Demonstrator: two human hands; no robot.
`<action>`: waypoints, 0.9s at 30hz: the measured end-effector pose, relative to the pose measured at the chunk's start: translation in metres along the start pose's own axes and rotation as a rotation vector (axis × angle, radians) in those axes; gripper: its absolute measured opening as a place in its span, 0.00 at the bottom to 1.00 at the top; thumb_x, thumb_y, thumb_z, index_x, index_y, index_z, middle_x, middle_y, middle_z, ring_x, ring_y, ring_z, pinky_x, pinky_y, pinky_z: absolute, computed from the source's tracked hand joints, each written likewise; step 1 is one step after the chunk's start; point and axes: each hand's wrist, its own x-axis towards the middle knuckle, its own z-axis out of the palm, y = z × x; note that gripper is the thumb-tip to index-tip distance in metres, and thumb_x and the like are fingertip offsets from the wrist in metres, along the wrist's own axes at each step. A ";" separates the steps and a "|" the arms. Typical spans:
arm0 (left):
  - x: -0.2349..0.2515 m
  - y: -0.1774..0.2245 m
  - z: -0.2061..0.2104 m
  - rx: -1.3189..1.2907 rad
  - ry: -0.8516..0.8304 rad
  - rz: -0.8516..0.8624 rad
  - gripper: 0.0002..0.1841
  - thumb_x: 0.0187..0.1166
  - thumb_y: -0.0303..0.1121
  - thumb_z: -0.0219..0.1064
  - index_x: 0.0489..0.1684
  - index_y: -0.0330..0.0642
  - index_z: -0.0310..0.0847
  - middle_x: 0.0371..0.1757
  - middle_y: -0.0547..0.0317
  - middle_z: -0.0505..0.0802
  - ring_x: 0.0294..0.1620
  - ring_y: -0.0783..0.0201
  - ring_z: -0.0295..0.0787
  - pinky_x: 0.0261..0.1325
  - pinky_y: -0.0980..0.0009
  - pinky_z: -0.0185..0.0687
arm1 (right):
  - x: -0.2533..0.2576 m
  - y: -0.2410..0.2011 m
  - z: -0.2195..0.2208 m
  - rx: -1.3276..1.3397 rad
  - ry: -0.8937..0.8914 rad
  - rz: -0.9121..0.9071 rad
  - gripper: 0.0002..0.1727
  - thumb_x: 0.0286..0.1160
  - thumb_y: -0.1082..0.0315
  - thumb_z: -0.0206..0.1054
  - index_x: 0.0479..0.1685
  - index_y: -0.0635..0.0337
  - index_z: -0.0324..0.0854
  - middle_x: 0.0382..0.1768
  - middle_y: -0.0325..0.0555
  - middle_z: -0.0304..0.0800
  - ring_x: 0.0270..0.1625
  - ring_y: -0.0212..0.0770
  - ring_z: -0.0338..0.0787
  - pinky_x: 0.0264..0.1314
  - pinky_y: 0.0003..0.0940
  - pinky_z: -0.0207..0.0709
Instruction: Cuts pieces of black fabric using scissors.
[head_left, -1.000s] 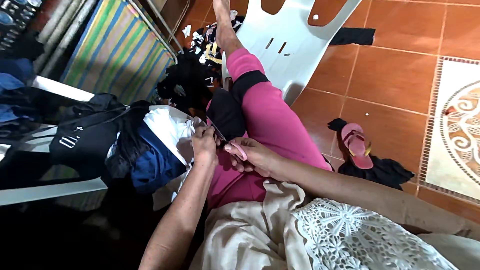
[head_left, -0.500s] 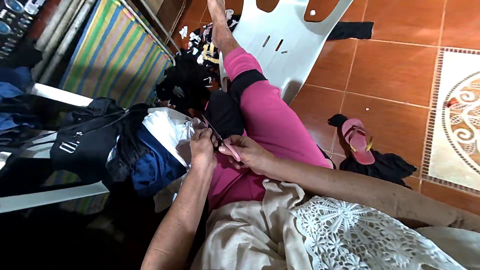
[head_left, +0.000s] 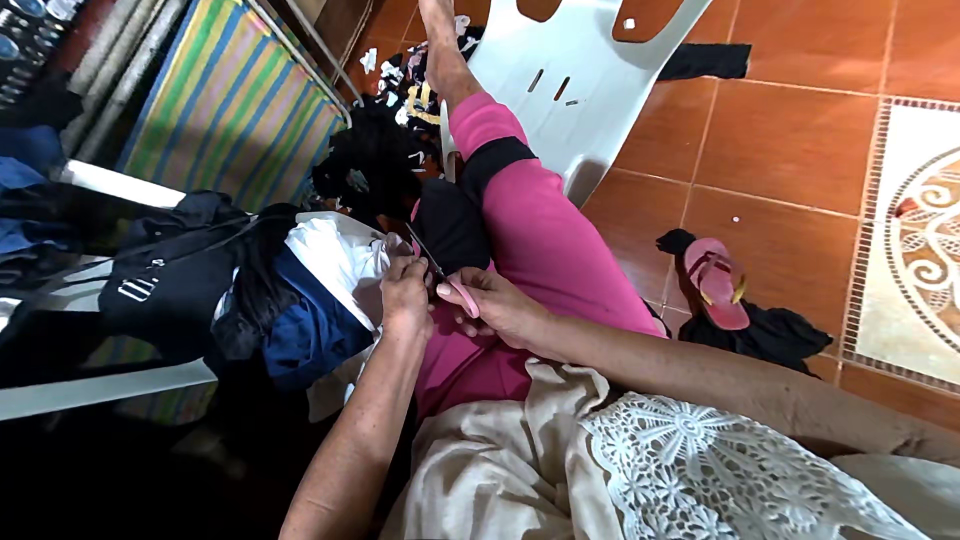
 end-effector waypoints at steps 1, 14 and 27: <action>0.000 0.000 0.000 -0.007 0.000 0.000 0.08 0.90 0.25 0.54 0.37 0.39 0.74 0.18 0.63 0.75 0.14 0.74 0.68 0.16 0.82 0.61 | 0.000 0.000 0.000 -0.002 0.000 -0.006 0.09 0.88 0.63 0.62 0.48 0.61 0.76 0.23 0.37 0.80 0.18 0.26 0.76 0.19 0.17 0.67; 0.009 -0.002 -0.010 -0.110 -0.030 -0.131 0.06 0.91 0.26 0.52 0.47 0.36 0.74 0.25 0.57 0.81 0.17 0.70 0.75 0.17 0.80 0.69 | -0.023 -0.002 -0.051 -0.127 -0.236 0.184 0.08 0.84 0.61 0.63 0.47 0.56 0.80 0.20 0.32 0.78 0.17 0.24 0.76 0.17 0.16 0.67; -0.007 0.009 -0.001 -0.248 -0.157 -0.242 0.06 0.89 0.25 0.54 0.45 0.36 0.76 0.30 0.52 0.87 0.22 0.66 0.84 0.20 0.77 0.78 | 0.017 -0.016 -0.012 -0.403 0.219 -0.261 0.23 0.71 0.76 0.75 0.67 0.64 0.80 0.39 0.47 0.90 0.32 0.32 0.86 0.38 0.28 0.82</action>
